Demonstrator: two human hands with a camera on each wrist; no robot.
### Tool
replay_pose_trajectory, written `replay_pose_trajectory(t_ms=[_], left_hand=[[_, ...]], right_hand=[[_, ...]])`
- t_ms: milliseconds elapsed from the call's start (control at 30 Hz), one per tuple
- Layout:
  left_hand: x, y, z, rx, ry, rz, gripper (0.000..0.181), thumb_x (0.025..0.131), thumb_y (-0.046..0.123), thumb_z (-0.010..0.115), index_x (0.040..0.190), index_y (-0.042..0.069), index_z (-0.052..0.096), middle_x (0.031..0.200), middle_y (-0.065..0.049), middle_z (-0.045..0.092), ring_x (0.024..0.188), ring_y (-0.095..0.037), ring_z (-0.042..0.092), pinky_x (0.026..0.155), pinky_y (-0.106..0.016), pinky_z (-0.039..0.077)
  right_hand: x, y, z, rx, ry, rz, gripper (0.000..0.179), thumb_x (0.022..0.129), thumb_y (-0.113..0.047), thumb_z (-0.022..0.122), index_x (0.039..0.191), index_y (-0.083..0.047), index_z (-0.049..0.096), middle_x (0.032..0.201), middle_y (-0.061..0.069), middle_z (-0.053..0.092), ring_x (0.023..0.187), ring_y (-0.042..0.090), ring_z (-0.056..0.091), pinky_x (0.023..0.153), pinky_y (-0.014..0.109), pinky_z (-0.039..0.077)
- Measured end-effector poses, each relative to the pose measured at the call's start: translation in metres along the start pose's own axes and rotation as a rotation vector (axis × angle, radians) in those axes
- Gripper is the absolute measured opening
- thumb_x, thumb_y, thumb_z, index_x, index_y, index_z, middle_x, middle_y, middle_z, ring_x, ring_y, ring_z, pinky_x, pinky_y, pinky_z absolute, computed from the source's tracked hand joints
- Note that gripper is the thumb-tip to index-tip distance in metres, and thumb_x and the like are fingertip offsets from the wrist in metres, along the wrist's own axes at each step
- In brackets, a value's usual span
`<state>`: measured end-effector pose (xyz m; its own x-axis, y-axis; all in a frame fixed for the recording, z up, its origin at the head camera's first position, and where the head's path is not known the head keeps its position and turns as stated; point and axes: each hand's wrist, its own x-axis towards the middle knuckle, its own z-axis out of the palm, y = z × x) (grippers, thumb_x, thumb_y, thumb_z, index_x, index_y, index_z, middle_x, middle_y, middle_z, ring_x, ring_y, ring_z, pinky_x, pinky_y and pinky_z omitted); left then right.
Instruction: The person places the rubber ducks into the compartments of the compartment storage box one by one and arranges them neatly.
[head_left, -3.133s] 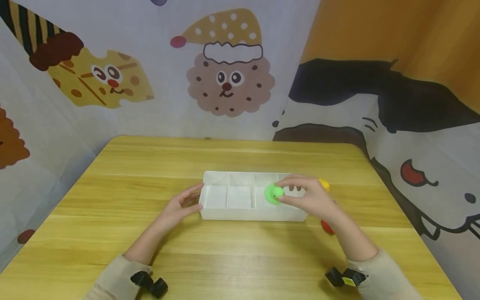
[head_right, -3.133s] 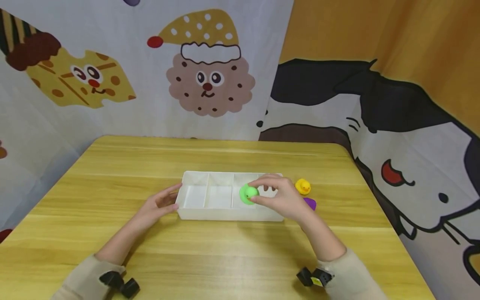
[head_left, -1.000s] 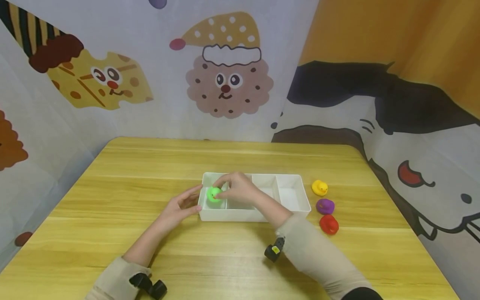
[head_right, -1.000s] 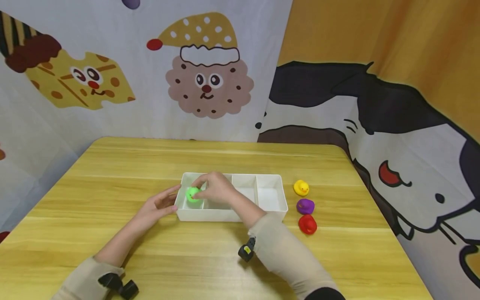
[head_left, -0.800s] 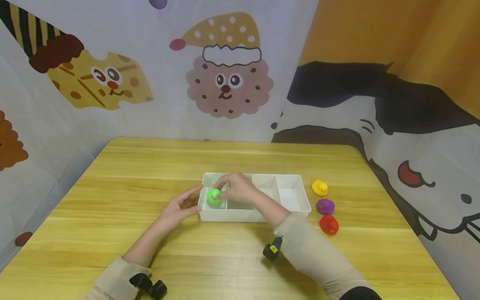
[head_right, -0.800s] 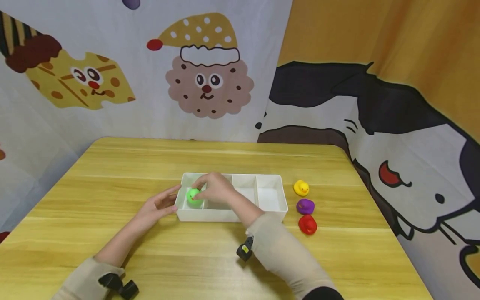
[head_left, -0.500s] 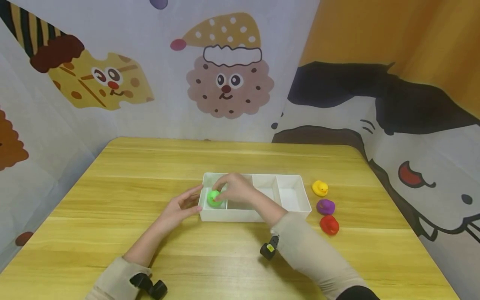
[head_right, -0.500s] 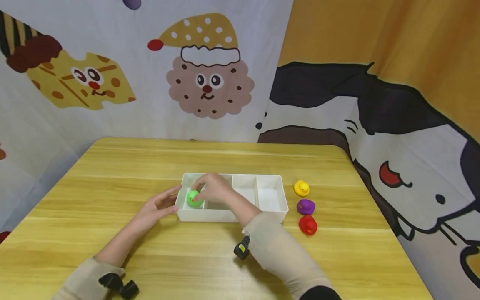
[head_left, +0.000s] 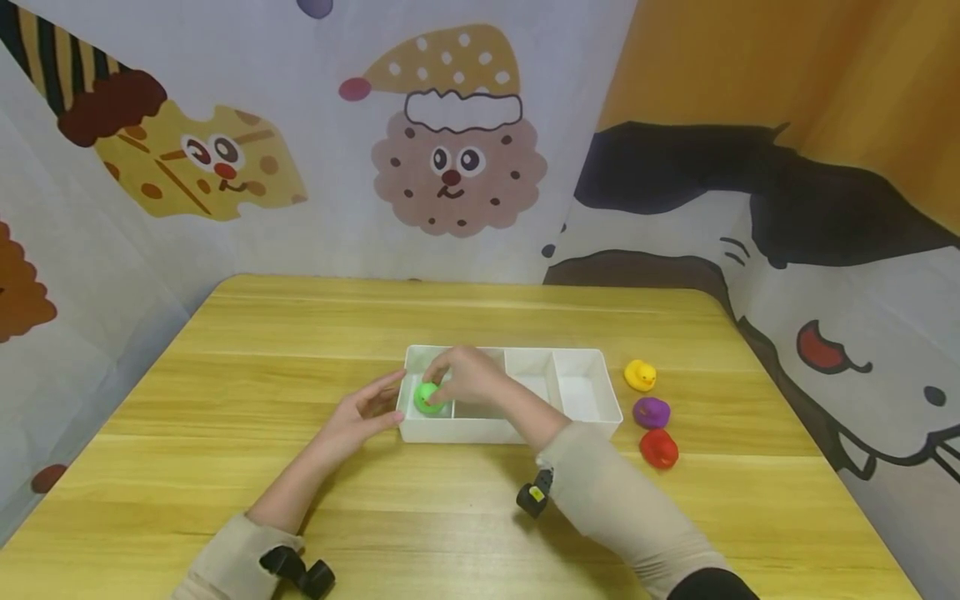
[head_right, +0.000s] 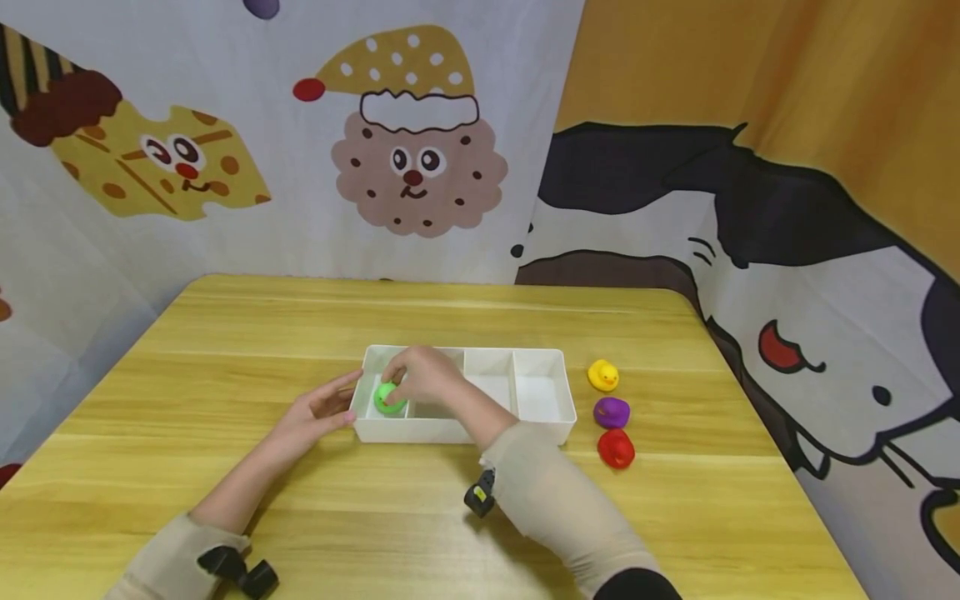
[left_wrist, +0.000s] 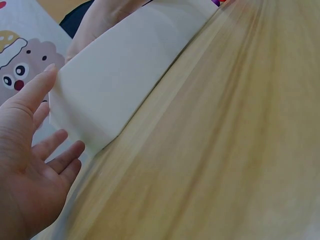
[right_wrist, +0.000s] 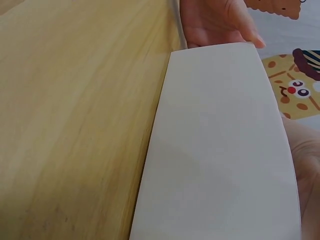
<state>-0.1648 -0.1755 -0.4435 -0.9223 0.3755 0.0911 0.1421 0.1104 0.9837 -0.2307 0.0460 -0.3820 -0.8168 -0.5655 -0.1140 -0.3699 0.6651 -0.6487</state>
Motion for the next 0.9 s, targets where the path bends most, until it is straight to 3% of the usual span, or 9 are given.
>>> replay_pose_trajectory(t_ms=[267,433,667,900], left_hand=[[0.001,-0.002,0.000,-0.009,0.008,0.004,0.063,0.092,0.013,0.066,0.147,0.009,0.037,0.139,-0.024,0.045,0.130,-0.039,0.040,0.100,-0.054,0.038],[0.001,-0.003,0.000,-0.018,0.015,0.008,0.062,0.091,0.010,0.066,0.147,0.008,0.038,0.140,-0.024,0.044,0.130,-0.040,0.039,0.100,-0.053,0.038],[0.002,-0.003,0.001,-0.017,0.021,0.005,0.063,0.091,0.010,0.066,0.146,0.007,0.038,0.140,-0.024,0.044,0.130,-0.040,0.039,0.101,-0.055,0.035],[0.001,-0.002,0.000,0.001,0.029,0.004,0.063,0.090,0.011,0.067,0.146,0.009,0.039,0.141,-0.022,0.045,0.130,-0.039,0.039,0.101,-0.053,0.036]], right_hand=[[-0.006,0.001,-0.007,-0.034,0.055,-0.005,0.032,0.077,-0.030,0.081,0.106,-0.022,0.073,0.100,-0.014,0.067,0.103,0.014,0.058,0.089,0.039,0.047],[-0.018,0.000,-0.019,-0.026,0.114,-0.056,0.031,0.078,-0.030,0.080,0.107,-0.020,0.073,0.101,-0.011,0.068,0.104,0.018,0.060,0.090,0.040,0.046],[-0.042,-0.002,-0.030,0.015,0.190,-0.093,0.030,0.079,-0.028,0.079,0.108,-0.019,0.073,0.100,-0.010,0.069,0.068,0.016,0.056,0.059,0.032,0.049],[-0.069,-0.002,-0.041,0.046,0.261,-0.131,0.030,0.079,-0.027,0.080,0.106,-0.017,0.074,0.103,-0.011,0.069,0.060,0.014,0.050,0.050,0.029,0.043]])
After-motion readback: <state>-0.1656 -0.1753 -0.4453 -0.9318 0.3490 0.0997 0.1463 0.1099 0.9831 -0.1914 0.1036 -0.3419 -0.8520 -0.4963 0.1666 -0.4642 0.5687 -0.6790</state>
